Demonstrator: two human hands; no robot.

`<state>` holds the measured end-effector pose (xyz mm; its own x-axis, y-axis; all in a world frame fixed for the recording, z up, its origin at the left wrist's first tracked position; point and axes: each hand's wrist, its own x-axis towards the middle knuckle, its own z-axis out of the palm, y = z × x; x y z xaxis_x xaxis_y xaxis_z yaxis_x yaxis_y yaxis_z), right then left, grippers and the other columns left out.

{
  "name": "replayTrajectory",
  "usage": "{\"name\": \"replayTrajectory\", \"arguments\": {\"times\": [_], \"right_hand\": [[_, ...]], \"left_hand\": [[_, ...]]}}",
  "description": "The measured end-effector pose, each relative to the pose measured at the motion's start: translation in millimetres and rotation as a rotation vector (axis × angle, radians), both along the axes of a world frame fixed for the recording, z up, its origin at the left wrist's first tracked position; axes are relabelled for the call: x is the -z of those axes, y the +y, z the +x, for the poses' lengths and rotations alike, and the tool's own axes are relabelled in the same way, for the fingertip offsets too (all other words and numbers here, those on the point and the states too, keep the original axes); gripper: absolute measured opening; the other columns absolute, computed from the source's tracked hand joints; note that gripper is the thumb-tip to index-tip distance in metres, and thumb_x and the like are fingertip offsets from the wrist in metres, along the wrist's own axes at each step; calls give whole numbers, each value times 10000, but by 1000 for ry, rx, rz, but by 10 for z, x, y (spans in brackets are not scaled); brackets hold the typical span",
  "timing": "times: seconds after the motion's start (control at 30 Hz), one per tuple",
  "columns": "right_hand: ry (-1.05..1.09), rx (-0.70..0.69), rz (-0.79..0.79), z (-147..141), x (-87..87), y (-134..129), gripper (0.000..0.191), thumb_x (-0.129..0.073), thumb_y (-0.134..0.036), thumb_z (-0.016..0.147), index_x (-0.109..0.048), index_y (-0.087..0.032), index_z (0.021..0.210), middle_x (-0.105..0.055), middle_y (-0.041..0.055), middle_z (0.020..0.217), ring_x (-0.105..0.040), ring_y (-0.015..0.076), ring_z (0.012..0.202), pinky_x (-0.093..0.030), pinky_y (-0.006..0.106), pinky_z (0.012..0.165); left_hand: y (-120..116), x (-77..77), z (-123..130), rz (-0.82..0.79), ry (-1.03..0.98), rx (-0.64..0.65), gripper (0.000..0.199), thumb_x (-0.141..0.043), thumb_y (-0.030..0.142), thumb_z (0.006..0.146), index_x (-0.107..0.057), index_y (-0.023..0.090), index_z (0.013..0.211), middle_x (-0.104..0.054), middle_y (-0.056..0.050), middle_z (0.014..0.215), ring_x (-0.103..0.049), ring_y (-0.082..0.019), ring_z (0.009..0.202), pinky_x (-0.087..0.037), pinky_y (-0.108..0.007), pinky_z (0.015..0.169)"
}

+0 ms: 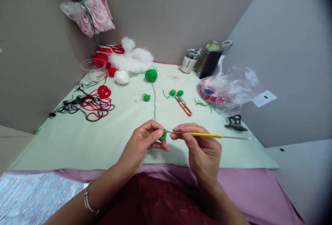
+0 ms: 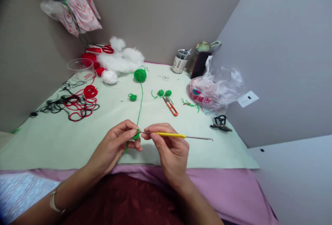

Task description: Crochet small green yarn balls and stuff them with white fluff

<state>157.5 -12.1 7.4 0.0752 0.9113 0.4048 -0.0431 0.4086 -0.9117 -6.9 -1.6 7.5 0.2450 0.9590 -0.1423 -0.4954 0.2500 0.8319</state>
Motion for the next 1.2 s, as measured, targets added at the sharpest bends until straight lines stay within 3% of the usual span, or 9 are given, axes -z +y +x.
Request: {"name": "replayTrajectory", "arguments": {"times": [0.3,0.67,1.2], "right_hand": [[14,-5,29,1,-9,5,189,-681,-173,986,-807,-312,1008,-773,-8,937,-774,134,771,-641,265,715],[-61,55,47,-12,-20,-10,106,-680,-229,984,-783,-256,976,-770,28,924,-772,177,754,-663,324,691],[-105,38,110,-8,-21,-28,185,-667,-133,977,-784,-272,1013,-766,17,942,-768,167,795,-646,316,724]], "left_hand": [[1,1,-1,-5,-14,13,244,-830,357,825,-686,163,791,-611,20,750,-645,-116,632,-617,-267,639],[-8,0,8,-10,-22,14,244,-829,358,826,-688,165,781,-612,20,744,-647,-115,626,-617,-262,631],[-9,36,1,12,-11,28,211,-801,335,864,-697,165,796,-621,15,755,-648,-114,646,-616,-256,642]]}}
